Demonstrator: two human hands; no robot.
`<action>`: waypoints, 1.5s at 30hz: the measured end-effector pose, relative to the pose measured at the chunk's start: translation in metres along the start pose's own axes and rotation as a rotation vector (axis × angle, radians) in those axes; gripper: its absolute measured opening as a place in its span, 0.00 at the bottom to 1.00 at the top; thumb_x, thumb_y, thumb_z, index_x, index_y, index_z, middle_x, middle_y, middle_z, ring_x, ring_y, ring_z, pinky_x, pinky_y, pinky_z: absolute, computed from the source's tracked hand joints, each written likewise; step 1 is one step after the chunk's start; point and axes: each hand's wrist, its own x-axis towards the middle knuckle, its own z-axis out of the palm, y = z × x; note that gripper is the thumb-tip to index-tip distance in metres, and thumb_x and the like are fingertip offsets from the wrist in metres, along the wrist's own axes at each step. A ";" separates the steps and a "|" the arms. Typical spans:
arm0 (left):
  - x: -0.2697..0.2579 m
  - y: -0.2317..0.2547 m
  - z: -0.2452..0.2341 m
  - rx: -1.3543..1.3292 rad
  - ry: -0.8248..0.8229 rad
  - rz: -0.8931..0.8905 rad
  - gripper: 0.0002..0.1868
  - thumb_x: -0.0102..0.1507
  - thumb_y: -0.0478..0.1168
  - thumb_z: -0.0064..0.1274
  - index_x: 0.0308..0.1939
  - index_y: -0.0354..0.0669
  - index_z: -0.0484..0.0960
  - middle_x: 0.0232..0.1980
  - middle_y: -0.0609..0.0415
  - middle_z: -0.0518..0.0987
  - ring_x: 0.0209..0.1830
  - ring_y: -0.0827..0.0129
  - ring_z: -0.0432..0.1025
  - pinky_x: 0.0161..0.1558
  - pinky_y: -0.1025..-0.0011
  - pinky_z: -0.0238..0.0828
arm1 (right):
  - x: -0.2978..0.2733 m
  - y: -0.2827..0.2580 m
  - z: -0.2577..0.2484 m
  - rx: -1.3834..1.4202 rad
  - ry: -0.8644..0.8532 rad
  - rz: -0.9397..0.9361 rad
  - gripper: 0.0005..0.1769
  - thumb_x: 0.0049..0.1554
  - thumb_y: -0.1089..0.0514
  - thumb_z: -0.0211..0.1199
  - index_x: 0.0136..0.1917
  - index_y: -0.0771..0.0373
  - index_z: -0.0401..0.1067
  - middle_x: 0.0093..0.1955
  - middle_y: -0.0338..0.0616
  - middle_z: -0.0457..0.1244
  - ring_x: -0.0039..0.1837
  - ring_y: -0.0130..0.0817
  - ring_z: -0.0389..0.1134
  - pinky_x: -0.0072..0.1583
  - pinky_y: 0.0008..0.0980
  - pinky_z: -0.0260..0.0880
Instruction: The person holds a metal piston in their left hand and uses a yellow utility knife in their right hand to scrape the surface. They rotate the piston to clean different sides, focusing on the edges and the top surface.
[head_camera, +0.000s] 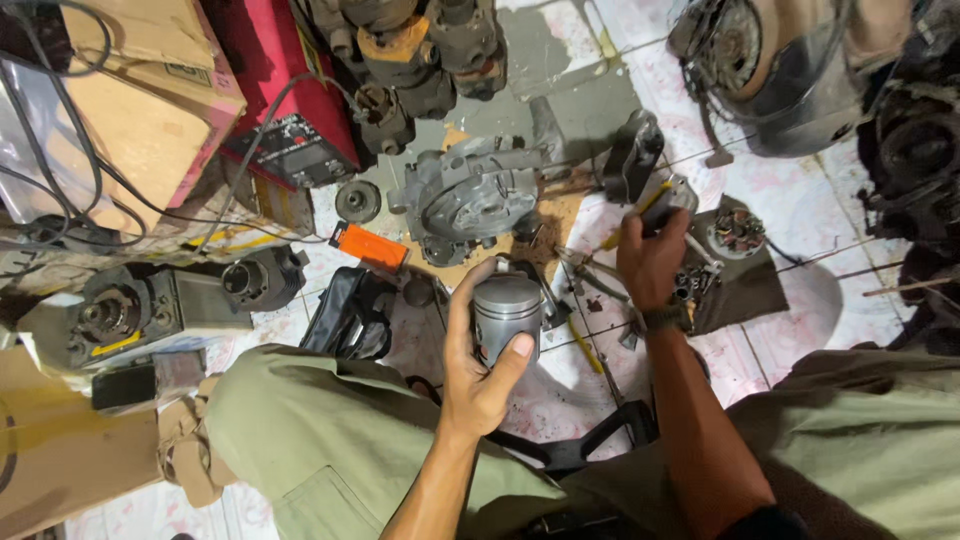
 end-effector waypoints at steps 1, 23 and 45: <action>-0.001 0.002 0.001 -0.007 -0.004 0.013 0.36 0.56 0.43 0.54 0.64 0.32 0.61 0.53 0.34 0.74 0.54 0.57 0.67 0.58 0.56 0.61 | 0.001 -0.038 -0.010 0.002 0.009 -0.012 0.12 0.55 0.59 0.55 0.47 0.66 0.57 0.36 0.61 0.58 0.39 0.62 0.66 0.42 0.42 0.67; -0.020 0.018 0.000 -0.431 0.035 -0.131 0.41 0.56 0.50 0.53 0.68 0.33 0.55 0.52 0.45 0.73 0.49 0.66 0.68 0.52 0.73 0.64 | -0.096 -0.241 -0.089 0.968 -0.407 0.037 0.13 0.53 0.59 0.57 0.51 0.63 0.61 0.52 0.51 0.61 0.50 0.36 0.65 0.41 0.21 0.64; -0.023 0.007 0.009 -0.474 0.123 -0.171 0.41 0.56 0.52 0.53 0.64 0.27 0.59 0.50 0.42 0.74 0.45 0.65 0.70 0.48 0.73 0.65 | -0.106 -0.228 -0.081 0.902 -0.498 0.002 0.12 0.59 0.59 0.49 0.55 0.64 0.55 0.49 0.60 0.59 0.51 0.44 0.63 0.53 0.37 0.66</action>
